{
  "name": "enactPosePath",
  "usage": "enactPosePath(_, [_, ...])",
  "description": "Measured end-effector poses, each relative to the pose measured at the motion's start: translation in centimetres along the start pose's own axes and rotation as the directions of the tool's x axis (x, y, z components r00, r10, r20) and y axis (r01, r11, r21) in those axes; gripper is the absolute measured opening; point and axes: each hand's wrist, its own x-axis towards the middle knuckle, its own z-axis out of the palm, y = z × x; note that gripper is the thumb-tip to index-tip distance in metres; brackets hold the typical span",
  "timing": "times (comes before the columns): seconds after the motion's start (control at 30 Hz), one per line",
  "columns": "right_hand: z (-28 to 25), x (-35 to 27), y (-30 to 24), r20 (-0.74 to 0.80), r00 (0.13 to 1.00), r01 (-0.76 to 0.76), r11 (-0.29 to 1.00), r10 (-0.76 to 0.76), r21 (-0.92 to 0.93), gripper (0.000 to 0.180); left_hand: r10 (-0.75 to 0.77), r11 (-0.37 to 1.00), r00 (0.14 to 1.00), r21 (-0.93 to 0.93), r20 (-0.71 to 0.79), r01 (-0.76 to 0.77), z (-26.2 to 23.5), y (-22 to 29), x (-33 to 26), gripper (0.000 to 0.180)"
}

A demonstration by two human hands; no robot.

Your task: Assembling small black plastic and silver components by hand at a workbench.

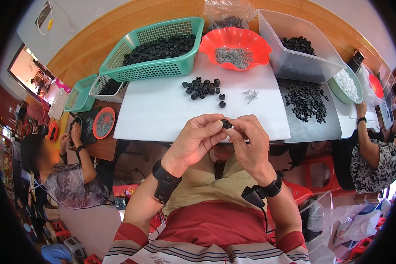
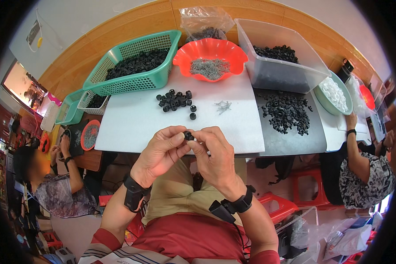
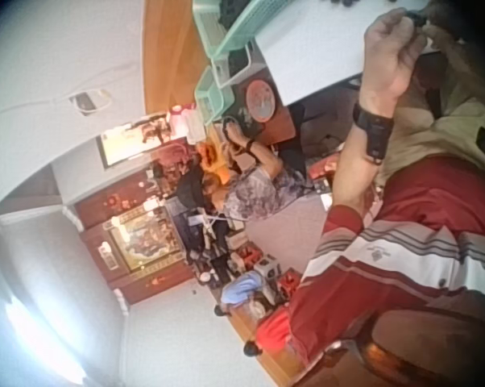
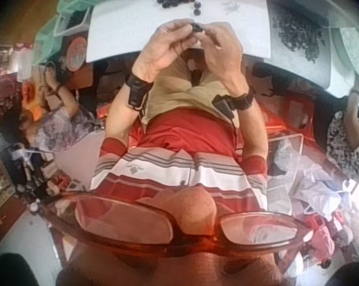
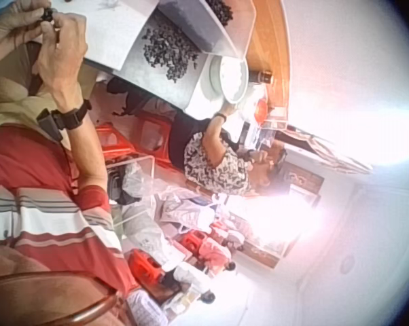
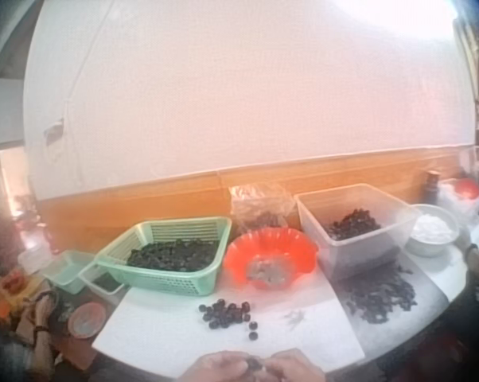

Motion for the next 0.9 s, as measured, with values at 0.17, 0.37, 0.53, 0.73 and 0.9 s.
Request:
enactPosePath(0.17, [0.0,-0.3,0.2,-0.03,0.999,0.026,1.0,-0.026,-0.014,0.02,0.022,1.0,1.0,0.015,0.003,-0.022,0.0,-0.4,-0.1,0.021])
enactPosePath(0.37, [0.0,-0.7,0.8,-0.085,0.993,0.084,0.996,-0.087,-0.036,0.023,0.047,0.998,0.999,0.035,-0.001,-0.047,0.7,-0.6,-0.1,0.022])
enactPosePath(0.53, [0.1,-0.8,0.9,-0.107,0.986,0.128,0.992,-0.129,-0.021,0.024,0.03,0.996,0.999,0.079,-0.026,-0.028,0.6,-0.6,-0.2,0.023])
enactPosePath(0.73, [0.1,-0.9,1.0,-0.121,0.981,0.148,0.988,-0.152,-0.041,0.026,0.038,0.995,0.999,0.091,-0.026,-0.036,0.8,-0.8,-0.3,0.02])
enactPosePath(0.9, [0.2,-1.0,1.2,-0.131,0.975,0.173,0.984,-0.178,-0.054,0.026,0.046,0.995,0.998,0.095,-0.032,-0.043,1.0,-0.9,-0.4,0.019])
